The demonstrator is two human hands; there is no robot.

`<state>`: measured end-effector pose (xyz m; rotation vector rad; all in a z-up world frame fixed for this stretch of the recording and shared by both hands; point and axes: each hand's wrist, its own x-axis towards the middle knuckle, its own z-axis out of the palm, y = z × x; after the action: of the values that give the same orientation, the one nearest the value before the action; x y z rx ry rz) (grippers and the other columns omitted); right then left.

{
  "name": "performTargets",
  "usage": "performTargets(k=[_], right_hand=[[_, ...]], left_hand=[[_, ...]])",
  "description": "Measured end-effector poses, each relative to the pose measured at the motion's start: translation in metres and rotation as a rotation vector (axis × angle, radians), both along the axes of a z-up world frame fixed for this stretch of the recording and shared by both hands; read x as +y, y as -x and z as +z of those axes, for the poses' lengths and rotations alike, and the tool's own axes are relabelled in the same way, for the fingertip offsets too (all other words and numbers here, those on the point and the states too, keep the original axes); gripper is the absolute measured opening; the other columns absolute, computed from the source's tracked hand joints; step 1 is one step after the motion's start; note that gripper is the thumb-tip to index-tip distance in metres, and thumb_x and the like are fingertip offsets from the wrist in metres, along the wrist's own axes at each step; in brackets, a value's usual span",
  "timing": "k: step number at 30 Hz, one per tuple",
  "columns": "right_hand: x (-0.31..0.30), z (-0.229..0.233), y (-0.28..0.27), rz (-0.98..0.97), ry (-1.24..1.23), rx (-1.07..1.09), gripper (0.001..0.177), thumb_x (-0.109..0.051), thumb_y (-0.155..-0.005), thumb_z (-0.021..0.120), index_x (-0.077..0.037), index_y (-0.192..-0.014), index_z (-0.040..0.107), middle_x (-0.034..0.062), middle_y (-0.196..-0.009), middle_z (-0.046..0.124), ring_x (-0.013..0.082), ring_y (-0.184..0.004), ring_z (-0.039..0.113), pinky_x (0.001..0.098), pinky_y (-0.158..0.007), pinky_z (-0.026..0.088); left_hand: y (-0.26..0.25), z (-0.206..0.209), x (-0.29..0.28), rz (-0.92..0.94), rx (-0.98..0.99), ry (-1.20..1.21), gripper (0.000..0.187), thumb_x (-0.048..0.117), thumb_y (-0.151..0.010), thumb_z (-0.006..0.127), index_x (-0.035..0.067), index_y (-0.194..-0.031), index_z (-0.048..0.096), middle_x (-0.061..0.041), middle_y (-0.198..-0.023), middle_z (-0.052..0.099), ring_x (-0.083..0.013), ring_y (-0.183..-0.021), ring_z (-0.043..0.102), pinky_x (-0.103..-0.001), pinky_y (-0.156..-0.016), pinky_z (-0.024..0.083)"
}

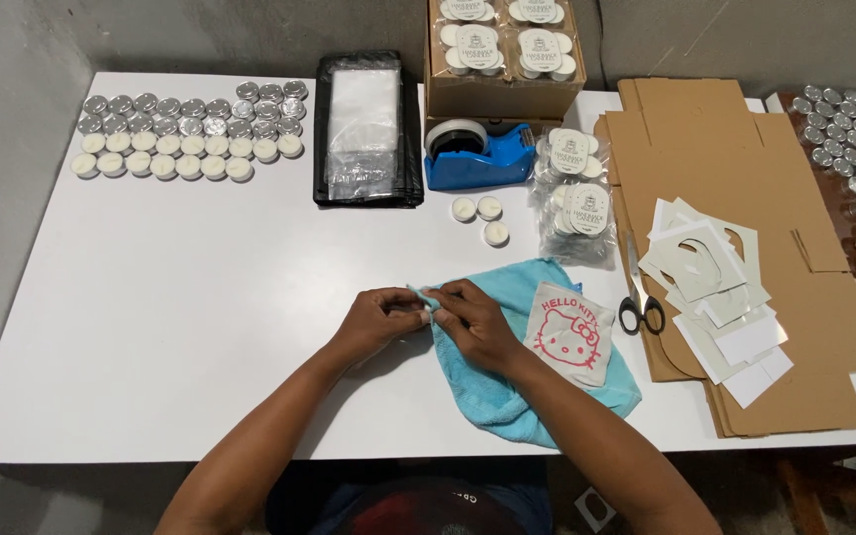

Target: Cutting paper labels with scissors and packing small tea light candles into plastic bags.

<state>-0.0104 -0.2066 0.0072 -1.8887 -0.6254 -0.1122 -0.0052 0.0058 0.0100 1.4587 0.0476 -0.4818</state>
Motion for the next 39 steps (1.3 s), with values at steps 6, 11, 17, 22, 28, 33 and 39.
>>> performTargets(k=[6, 11, 17, 22, 28, 33, 39], right_hand=[[-0.001, -0.006, -0.002, -0.009, -0.018, 0.198, 0.041, -0.028, -0.112, 0.044, -0.009, -0.144, 0.063, 0.0162, -0.107, 0.071, 0.0224, -0.092, 0.068, 0.0379, -0.076, 0.053], [0.0, -0.013, 0.001, 0.009, 0.123, 0.112, 0.042, -0.027, -0.112, 0.043, -0.008, -0.144, 0.061, 0.0158, -0.099, 0.07, 0.0258, -0.087, 0.068, 0.0389, -0.076, 0.053], [0.0, -0.028, 0.007, -0.015, 0.251, -0.145, 0.04, -0.017, -0.109, 0.051, -0.003, -0.146, 0.057, 0.0144, -0.099, 0.068, 0.0265, -0.086, 0.067, 0.0363, -0.075, 0.052], [-0.003, -0.016, 0.007, 0.007, 0.186, -0.125, 0.048, -0.014, -0.108, 0.051, -0.004, -0.155, 0.045, 0.0154, -0.112, 0.066, 0.0273, -0.097, 0.066, 0.0379, -0.08, 0.054], [-0.003, -0.016, 0.006, 0.009, 0.253, -0.141, 0.044, -0.02, -0.11, 0.048, -0.003, -0.15, 0.05, 0.0124, -0.103, 0.065, 0.028, -0.094, 0.066, 0.0382, -0.081, 0.053], [-0.009, -0.027, 0.007, -0.068, 0.469, -0.197, 0.034, -0.025, -0.111, 0.048, -0.004, -0.134, 0.062, 0.005, -0.089, 0.062, 0.0205, -0.082, 0.065, 0.0344, -0.077, 0.051], [-0.021, -0.022, 0.005, -0.029, 0.568, -0.205, 0.031, -0.026, -0.112, 0.045, -0.005, -0.107, 0.067, 0.0074, -0.08, 0.059, 0.0245, -0.076, 0.063, 0.0366, -0.072, 0.049]], left_hand=[[0.005, 0.023, -0.019, 0.077, 0.085, 0.18, 0.052, 0.01, -0.077, 0.088, -0.007, -0.121, 0.065, -0.015, -0.102, 0.066, -0.0225, -0.098, 0.071, -0.036, -0.088, 0.062], [0.005, 0.015, -0.019, 0.165, 0.092, 0.184, 0.046, 0.012, -0.081, 0.086, 0.0, -0.12, 0.065, -0.012, -0.099, 0.065, -0.0191, -0.098, 0.067, -0.033, -0.087, 0.061], [0.003, 0.003, -0.014, 0.169, 0.052, 0.122, 0.041, 0.011, -0.08, 0.087, 0.002, -0.115, 0.068, -0.011, -0.095, 0.068, -0.0169, -0.095, 0.068, -0.031, -0.085, 0.061], [0.002, -0.007, -0.013, 0.131, 0.087, 0.175, 0.037, 0.008, -0.079, 0.087, 0.002, -0.111, 0.07, -0.012, -0.092, 0.07, -0.019, -0.093, 0.071, -0.032, -0.087, 0.062], [0.002, -0.006, -0.015, 0.132, 0.11, 0.231, 0.042, 0.008, -0.078, 0.088, 0.001, -0.115, 0.069, -0.013, -0.093, 0.072, -0.02, -0.092, 0.072, -0.033, -0.086, 0.062], [0.002, 0.008, -0.019, 0.152, 0.106, 0.162, 0.044, 0.01, -0.078, 0.089, 0.0, -0.115, 0.069, -0.016, -0.097, 0.072, -0.0212, -0.095, 0.071, -0.034, -0.086, 0.061], [-0.006, 0.008, -0.024, 0.096, 0.051, 0.056, 0.047, 0.011, -0.077, 0.09, 0.001, -0.118, 0.07, -0.019, -0.101, 0.072, -0.024, -0.097, 0.073, -0.036, -0.088, 0.061]])
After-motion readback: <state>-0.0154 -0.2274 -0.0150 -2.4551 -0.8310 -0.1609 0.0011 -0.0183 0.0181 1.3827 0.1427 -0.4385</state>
